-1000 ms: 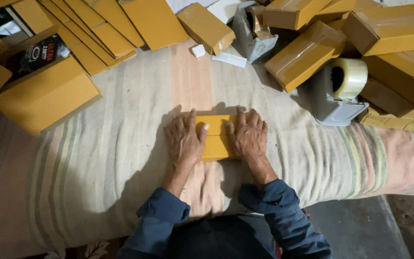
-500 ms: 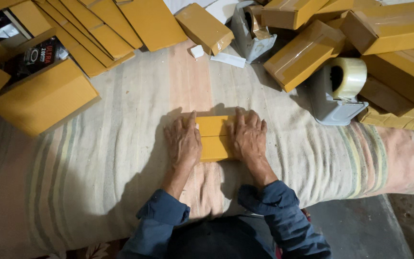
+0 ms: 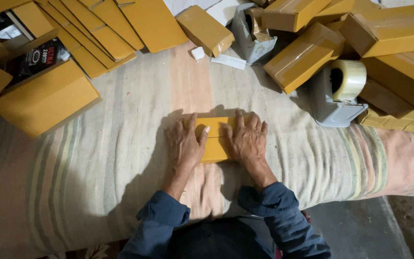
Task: The person folds flat yellow cardboard cartons into open boxes on a cloth-covered padded surface. They press the sides and flaps of each carton by hand, turn boxes over to crease the folds, and set completed boxes aside with the pile of finished cartons.
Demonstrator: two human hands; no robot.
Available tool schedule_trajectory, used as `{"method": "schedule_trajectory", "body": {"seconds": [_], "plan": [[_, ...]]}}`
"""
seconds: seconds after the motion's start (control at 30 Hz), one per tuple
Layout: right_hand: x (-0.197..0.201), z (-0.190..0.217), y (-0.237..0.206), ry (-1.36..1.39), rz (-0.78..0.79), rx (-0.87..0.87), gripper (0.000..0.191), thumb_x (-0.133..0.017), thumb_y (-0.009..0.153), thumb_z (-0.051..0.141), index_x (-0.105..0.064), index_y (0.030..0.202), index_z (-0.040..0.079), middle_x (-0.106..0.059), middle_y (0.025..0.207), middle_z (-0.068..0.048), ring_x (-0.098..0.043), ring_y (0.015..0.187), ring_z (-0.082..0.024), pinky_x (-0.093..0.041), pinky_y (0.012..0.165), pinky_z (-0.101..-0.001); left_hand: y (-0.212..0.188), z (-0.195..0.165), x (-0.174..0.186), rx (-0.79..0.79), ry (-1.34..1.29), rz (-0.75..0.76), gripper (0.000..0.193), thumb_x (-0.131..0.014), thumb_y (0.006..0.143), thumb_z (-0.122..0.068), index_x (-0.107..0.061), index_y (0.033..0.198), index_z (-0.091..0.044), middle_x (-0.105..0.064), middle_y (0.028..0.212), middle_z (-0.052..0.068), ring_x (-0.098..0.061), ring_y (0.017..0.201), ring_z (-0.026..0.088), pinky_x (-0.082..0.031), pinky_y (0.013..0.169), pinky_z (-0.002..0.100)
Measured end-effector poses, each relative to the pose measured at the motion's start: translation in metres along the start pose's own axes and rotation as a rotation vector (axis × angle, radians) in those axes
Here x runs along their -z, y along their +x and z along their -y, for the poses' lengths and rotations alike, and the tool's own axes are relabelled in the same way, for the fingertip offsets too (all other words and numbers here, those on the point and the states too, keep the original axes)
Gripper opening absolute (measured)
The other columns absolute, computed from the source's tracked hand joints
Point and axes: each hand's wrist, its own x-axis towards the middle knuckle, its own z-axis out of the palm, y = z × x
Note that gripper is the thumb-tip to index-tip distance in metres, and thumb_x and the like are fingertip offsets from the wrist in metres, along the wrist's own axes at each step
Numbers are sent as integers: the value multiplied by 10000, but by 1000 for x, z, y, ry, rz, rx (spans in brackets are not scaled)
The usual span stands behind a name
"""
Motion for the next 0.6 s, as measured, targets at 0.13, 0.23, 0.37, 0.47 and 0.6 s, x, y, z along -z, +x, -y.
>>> {"method": "schedule_trajectory", "body": {"seconds": [0.13,0.23,0.37,0.47,0.6], "plan": [[-2,1,1,56,-2,-40,595,-361,1065,443,-458,1527,82,-474,1434,-340,-441,1351,-497,-248,1170,-661,-3,0,0,-50,-3,-125,525,-381,1066,-383,-407,1544,-168,-494,1442,281,-462,1367,447,-191,1197,650],[-7,1,0,-46,19,-25,640,-361,1049,501,-435,1529,84,-423,1465,-359,-336,1423,-516,-169,1165,-673,-2,5,-5,0,-46,-28,535,-373,1059,-388,-393,1551,-178,-501,1447,253,-460,1385,425,-178,1227,634],[-13,4,5,-139,-8,37,684,-324,1038,541,-411,1535,79,-358,1520,-360,-222,1473,-529,-69,1172,-678,3,10,-13,-15,-36,-22,541,-360,1056,-368,-370,1562,-175,-465,1467,276,-429,1385,434,-143,1206,633],[-17,18,11,-122,-52,129,716,-305,1019,574,-399,1524,75,-353,1528,-335,-199,1460,-524,-44,1165,-673,5,12,-16,-22,-29,-46,536,-366,1060,-369,-372,1557,-169,-454,1468,291,-413,1381,448,-136,1189,635],[-17,42,7,-67,52,196,720,-314,1043,552,-395,1543,40,-371,1542,-325,-211,1491,-511,-67,1193,-662,1,11,-16,-30,-44,-88,530,-390,1053,-353,-391,1548,-164,-506,1412,276,-456,1348,432,-166,1199,636]]}}
